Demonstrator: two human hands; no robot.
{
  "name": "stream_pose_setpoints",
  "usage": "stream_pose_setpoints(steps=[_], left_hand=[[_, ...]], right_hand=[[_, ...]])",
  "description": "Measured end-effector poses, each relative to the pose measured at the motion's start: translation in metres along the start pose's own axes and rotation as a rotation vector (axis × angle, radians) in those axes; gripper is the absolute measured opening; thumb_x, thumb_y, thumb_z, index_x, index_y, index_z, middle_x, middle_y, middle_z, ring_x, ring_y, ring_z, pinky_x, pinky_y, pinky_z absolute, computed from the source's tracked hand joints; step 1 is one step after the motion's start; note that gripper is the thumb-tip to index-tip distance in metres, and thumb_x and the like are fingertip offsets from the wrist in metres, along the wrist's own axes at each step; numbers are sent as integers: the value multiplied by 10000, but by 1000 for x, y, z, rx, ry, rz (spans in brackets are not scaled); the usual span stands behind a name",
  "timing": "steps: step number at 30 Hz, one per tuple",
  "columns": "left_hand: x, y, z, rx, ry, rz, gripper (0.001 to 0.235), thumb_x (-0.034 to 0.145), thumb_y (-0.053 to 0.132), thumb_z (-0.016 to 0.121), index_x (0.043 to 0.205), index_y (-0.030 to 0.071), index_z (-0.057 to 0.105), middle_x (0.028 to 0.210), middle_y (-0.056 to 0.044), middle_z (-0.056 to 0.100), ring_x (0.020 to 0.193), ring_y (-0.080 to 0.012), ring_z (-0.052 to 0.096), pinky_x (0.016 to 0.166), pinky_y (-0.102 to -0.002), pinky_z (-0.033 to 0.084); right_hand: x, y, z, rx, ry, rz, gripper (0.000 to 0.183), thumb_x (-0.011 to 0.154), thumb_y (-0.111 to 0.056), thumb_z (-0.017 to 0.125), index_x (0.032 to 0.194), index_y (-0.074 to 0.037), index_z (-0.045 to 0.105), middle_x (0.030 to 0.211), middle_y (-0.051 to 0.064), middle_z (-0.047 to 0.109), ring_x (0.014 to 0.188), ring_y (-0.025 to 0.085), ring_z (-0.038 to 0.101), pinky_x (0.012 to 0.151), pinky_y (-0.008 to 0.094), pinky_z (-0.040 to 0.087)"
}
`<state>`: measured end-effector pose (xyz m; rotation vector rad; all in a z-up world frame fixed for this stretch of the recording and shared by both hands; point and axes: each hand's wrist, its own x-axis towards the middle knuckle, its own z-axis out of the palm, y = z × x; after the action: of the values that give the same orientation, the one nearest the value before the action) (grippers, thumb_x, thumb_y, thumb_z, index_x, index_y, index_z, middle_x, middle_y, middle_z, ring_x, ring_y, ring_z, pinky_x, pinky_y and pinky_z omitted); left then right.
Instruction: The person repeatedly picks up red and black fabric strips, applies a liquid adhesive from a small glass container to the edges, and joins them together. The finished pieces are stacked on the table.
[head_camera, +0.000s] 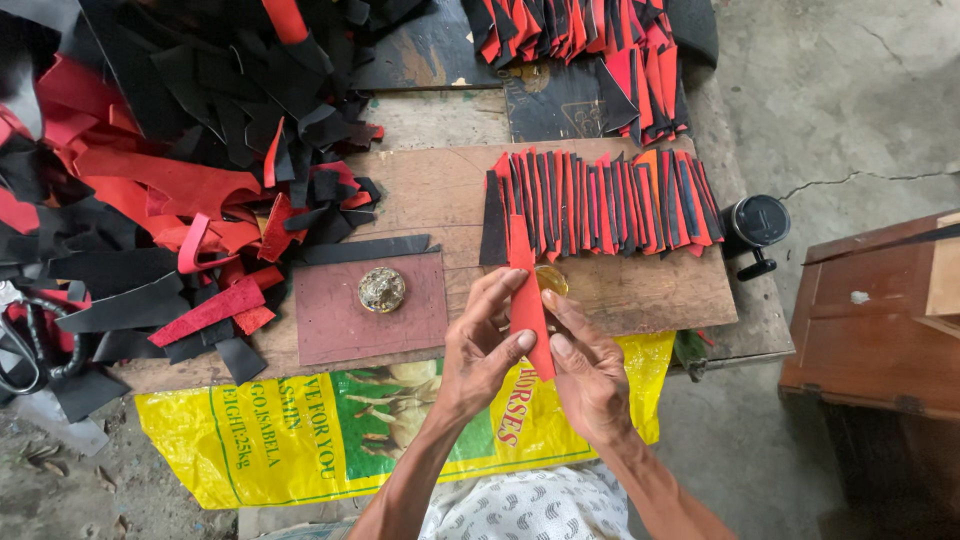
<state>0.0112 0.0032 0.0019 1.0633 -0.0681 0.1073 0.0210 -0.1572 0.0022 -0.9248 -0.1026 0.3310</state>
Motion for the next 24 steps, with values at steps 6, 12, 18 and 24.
stream_pose_setpoints(steps=[6, 12, 18, 24], left_hand=[[2, -2, -2, -15, 26, 19, 684, 928, 159, 774, 1500, -55, 466, 1529, -78, 372, 1319, -208, 546, 1072, -348, 524], [2, -3, -2, 31, 14, -13, 679, 931, 150, 757, 1505, -60, 461, 1523, -85, 384, 1288, -210, 575, 1035, -342, 545], [8, -2, -3, 42, 62, 35, 683, 936, 143, 750, 1516, -46, 443, 1539, -85, 376, 1303, -209, 571, 1064, -350, 546], [6, -3, -5, 41, 40, 21, 712, 919, 126, 761, 1521, -72, 436, 1548, -90, 367, 1295, -224, 571, 1044, -356, 533]], right_hand=[[-7, 4, 2, -34, -52, -47, 465, 1008, 4, 535, 1471, 43, 526, 1504, 140, 550, 1400, 253, 507, 1228, 438, 344], [-9, 2, 5, -302, -55, -167, 484, 1004, -37, 503, 1478, 55, 530, 1505, 125, 510, 1441, 221, 442, 1242, 384, 300], [-13, 0, 6, -489, -41, -221, 441, 1029, -60, 504, 1448, 63, 563, 1500, 136, 518, 1419, 223, 475, 1214, 371, 344], [-15, 0, 7, -505, -54, -210, 458, 1013, -60, 515, 1461, 35, 529, 1508, 124, 457, 1422, 222, 458, 1198, 377, 369]])
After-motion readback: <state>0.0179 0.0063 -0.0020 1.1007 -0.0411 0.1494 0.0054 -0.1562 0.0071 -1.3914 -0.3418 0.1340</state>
